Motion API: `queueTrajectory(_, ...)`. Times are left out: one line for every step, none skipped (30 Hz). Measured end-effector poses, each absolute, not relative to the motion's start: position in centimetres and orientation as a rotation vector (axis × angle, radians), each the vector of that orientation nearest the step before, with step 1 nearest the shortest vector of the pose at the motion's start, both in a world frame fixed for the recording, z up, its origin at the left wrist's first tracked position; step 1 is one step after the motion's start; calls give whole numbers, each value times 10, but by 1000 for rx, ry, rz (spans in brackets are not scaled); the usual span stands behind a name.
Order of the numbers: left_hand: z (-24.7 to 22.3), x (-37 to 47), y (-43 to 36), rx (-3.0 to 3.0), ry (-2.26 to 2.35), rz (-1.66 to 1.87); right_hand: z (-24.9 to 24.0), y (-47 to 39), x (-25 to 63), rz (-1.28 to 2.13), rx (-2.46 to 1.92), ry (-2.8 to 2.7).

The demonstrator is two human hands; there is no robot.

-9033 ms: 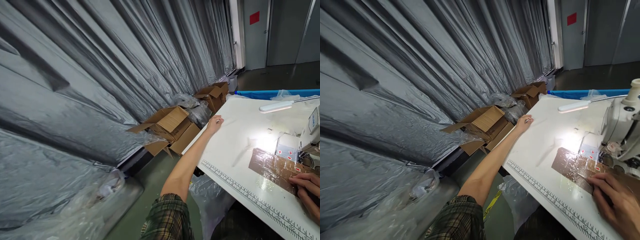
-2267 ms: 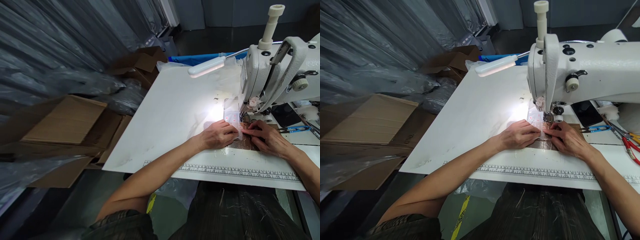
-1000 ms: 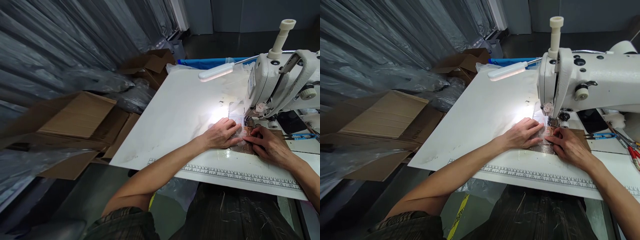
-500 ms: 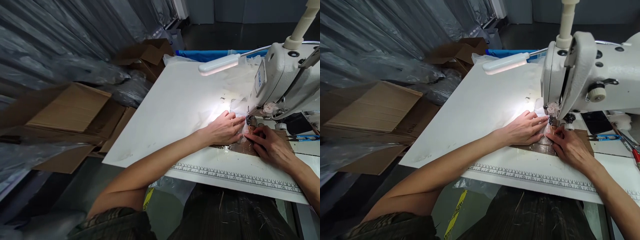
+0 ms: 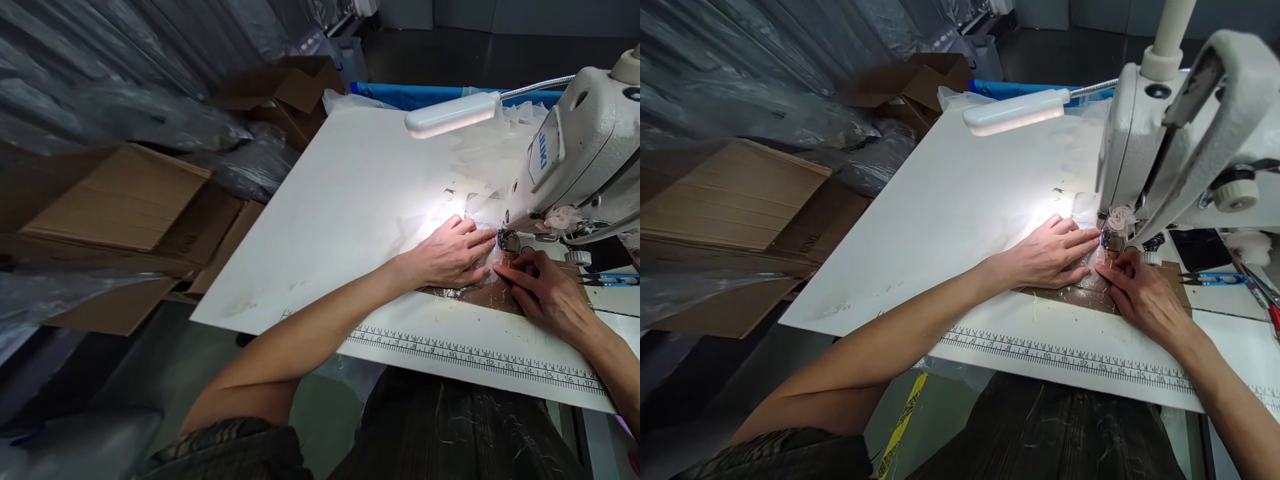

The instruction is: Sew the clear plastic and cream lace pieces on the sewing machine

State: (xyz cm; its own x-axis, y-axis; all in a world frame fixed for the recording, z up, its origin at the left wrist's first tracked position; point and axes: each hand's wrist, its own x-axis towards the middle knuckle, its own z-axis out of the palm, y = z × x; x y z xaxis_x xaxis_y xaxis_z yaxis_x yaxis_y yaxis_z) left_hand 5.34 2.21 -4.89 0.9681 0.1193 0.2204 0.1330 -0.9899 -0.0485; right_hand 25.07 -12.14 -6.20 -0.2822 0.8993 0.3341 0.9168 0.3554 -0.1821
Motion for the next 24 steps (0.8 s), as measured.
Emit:
queueTrajectory(-48,54,22,-3056,-195,-336,-62,-121,251,-68,-1591,-2247)
queueTrajectory(-48,54,22,-3059,-195,-328,-62,-121,251,-75,-1594,-2246)
queueTrajectory(-47,54,21,-3061,-196,-314,-62,-121,250,-81,-1599,-2245)
queueTrajectory(-46,54,21,-3062,-195,-294,-62,-121,250,-89,-1605,-2244)
queueTrajectory(-45,54,21,-3063,-196,-271,-62,-121,250,-99,-1607,-2243)
queueTrajectory(-44,54,21,-3064,-197,-250,-62,-121,250,-109,-1603,-2244)
queueTrajectory(-43,54,21,-3065,-198,-232,-62,-121,250,-117,-1590,-2245)
queueTrajectory(-43,54,21,-3066,-198,-219,-62,-121,250,-123,-1576,-2245)
queueTrajectory(-42,53,20,-3067,-198,-212,-62,-121,250,-126,-1565,-2244)
queueTrajectory(-42,53,20,-3067,-199,-208,-62,-122,250,-126,-1558,-2243)
queueTrajectory(-43,53,20,-3065,-200,-210,-63,-122,250,-125,-1558,-2243)
queueTrajectory(-43,53,20,-3061,-202,-214,-63,-122,250,-123,-1563,-2244)
queueTrajectory(-43,53,20,-3056,-206,-219,-63,-122,250,-123,-1568,-2246)
queueTrajectory(-43,53,20,-3050,-210,-226,-64,-122,251,-124,-1572,-2249)
queueTrajectory(-43,53,19,-3043,-215,-232,-64,-122,251,-128,-1570,-2250)
queueTrajectory(-43,54,19,-3036,-219,-238,-64,-122,251,-132,-1560,-2251)
queueTrajectory(-43,55,18,-3029,-226,-242,-64,-122,252,-135,-1550,-2252)
queueTrajectory(-43,55,17,-3025,-231,-244,-64,-122,252,-136,-1541,-2253)
queueTrajectory(-43,56,16,-3022,-234,-245,-64,-122,252,-137,-1537,-2255)
queueTrajectory(-43,56,15,-3022,-239,-248,-64,-122,252,-139,-1535,-2257)
queueTrajectory(-43,57,14,-3024,-240,-253,-64,-122,252,-144,-1536,-2256)
queueTrajectory(-44,57,14,-3027,-241,-259,-64,-121,252,-151,-1540,-2250)
queueTrajectory(-45,56,14,-3029,-241,-268,-64,-121,251,-160,-1544,-2243)
queueTrajectory(-46,55,15,-3031,-241,-280,-64,-121,251,-167,-1548,-2235)
